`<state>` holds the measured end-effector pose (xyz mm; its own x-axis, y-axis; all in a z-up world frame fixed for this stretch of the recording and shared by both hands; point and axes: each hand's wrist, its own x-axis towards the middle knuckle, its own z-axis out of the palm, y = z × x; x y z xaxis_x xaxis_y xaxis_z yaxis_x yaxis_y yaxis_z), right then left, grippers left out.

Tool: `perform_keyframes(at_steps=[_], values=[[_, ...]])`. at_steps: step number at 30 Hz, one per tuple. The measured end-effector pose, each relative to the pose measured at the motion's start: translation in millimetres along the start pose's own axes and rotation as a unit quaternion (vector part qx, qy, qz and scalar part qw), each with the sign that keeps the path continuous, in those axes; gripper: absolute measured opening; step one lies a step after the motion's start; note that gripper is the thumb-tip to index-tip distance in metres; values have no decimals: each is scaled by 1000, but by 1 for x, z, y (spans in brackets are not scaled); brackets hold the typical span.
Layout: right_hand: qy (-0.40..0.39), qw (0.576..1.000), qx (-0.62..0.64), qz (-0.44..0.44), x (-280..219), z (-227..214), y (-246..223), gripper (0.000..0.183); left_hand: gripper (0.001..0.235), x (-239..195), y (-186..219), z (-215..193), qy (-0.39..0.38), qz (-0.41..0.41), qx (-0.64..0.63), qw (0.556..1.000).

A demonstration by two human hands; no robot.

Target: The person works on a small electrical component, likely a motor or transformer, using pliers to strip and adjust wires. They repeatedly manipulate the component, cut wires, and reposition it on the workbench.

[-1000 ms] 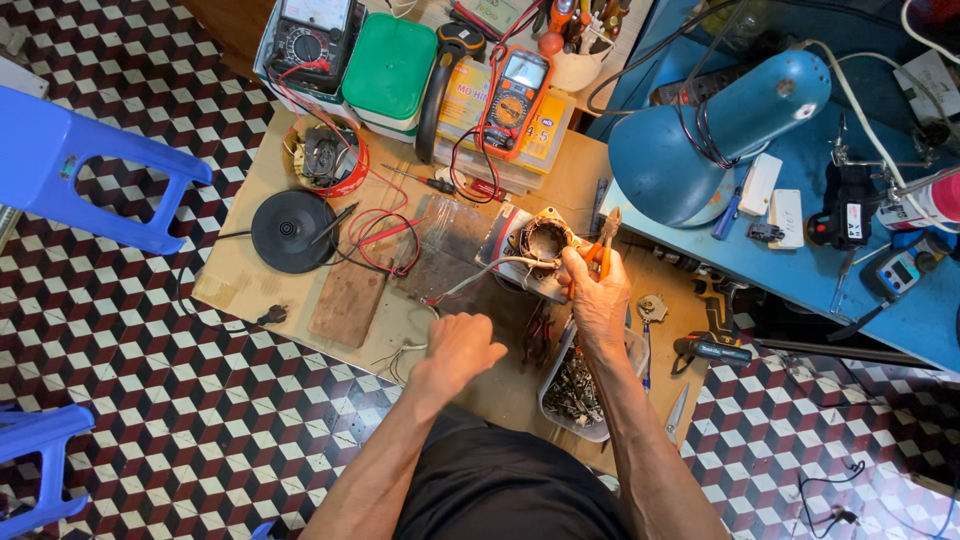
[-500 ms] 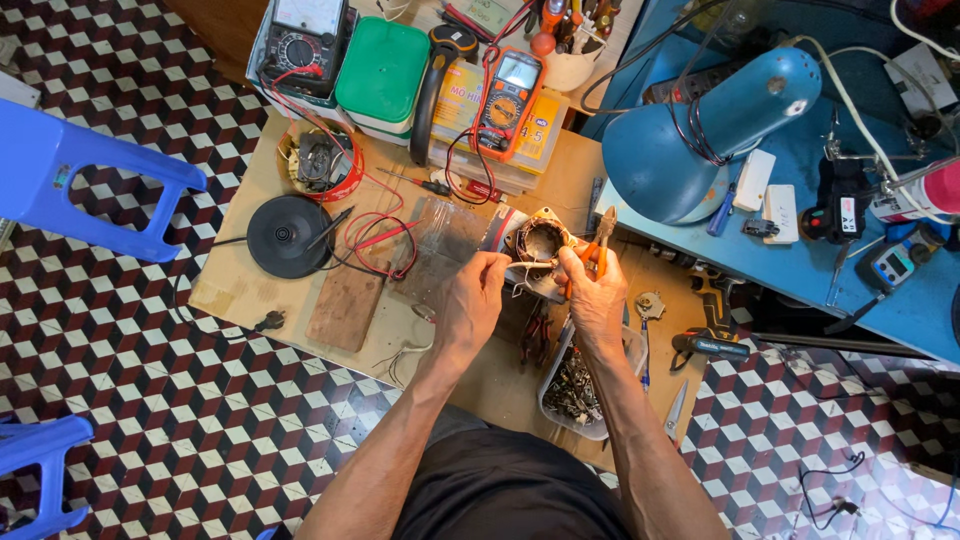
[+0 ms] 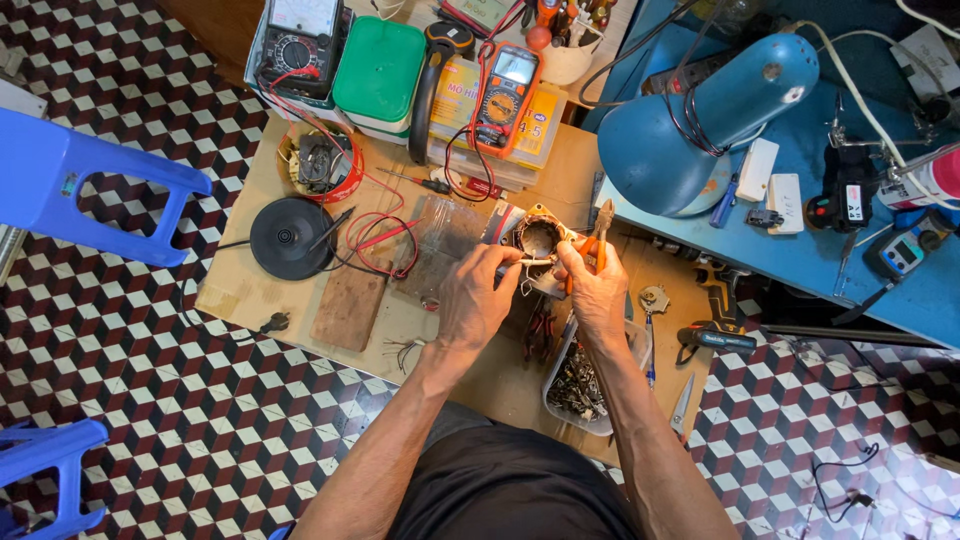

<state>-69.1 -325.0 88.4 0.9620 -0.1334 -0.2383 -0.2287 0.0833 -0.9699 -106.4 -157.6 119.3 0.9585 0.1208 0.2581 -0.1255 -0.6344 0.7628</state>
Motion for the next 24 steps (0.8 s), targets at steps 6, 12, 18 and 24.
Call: perform_keyframes(at_steps=[6,12,18,24], values=[[8,1000,-9,6,2,-1,4,27,24,5,12,0,-8,16,-30,999],[13,1000,-4,1,1,0,5,30,18,12,7,4,-22,103,27,994],[9,1000,-17,2,-1,0,2,31,19,16,-4,2,-50,154,74,984],[13,1000,0,16,-4,3,-3,29,22,15,2,-3,-62,52,50,996]])
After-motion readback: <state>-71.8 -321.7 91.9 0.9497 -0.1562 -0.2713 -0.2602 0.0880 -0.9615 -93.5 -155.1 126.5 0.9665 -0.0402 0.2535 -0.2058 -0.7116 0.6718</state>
